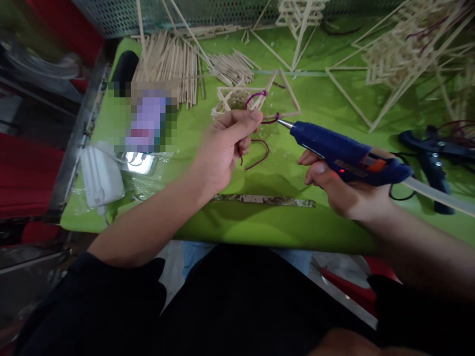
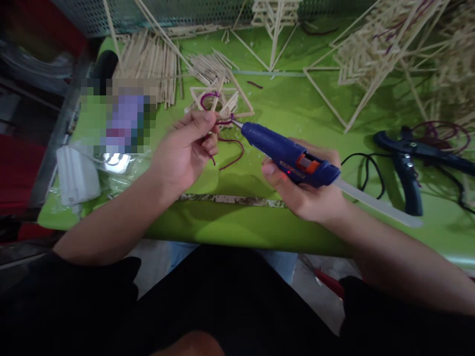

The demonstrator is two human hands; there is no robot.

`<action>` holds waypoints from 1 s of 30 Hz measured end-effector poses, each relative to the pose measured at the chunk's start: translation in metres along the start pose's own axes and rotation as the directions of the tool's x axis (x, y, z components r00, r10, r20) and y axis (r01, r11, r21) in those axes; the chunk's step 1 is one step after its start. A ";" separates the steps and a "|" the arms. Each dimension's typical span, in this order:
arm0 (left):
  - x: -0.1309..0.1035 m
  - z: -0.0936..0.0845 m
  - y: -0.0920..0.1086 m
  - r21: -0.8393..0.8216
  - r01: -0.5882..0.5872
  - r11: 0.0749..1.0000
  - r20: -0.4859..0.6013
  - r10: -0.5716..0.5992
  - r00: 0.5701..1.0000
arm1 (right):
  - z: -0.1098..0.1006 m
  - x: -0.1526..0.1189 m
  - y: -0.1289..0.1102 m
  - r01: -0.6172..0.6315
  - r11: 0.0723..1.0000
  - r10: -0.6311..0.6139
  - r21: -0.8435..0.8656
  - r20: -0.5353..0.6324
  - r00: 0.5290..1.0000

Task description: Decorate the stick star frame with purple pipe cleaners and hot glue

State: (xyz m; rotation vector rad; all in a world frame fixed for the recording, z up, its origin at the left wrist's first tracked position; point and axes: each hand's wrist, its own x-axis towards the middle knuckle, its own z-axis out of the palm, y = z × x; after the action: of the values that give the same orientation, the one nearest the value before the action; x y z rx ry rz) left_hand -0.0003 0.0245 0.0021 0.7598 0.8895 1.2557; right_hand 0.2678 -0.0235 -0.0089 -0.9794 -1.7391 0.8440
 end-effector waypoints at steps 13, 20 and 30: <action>0.025 -0.025 -0.013 0.260 -0.605 0.753 0.119 0.597 0.794 | 0.001 0.000 -0.008 0.165 0.982 -0.168 -0.095 -0.020 0.986; 0.017 -0.016 -0.011 0.262 -0.668 0.697 0.187 0.642 0.743 | -0.001 -0.003 -0.004 0.075 0.989 -0.079 -0.126 -0.022 0.997; 0.019 -0.020 -0.015 0.326 -0.699 0.636 0.249 0.656 0.713 | 0.003 0.002 -0.011 0.111 0.989 -0.113 -0.100 -0.009 0.994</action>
State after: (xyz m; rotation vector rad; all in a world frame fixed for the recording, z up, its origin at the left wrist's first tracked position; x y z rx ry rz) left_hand -0.0094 0.0414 -0.0229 1.5954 0.7969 1.6896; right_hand 0.2616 -0.0270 0.0002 -0.9411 -1.8203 0.6821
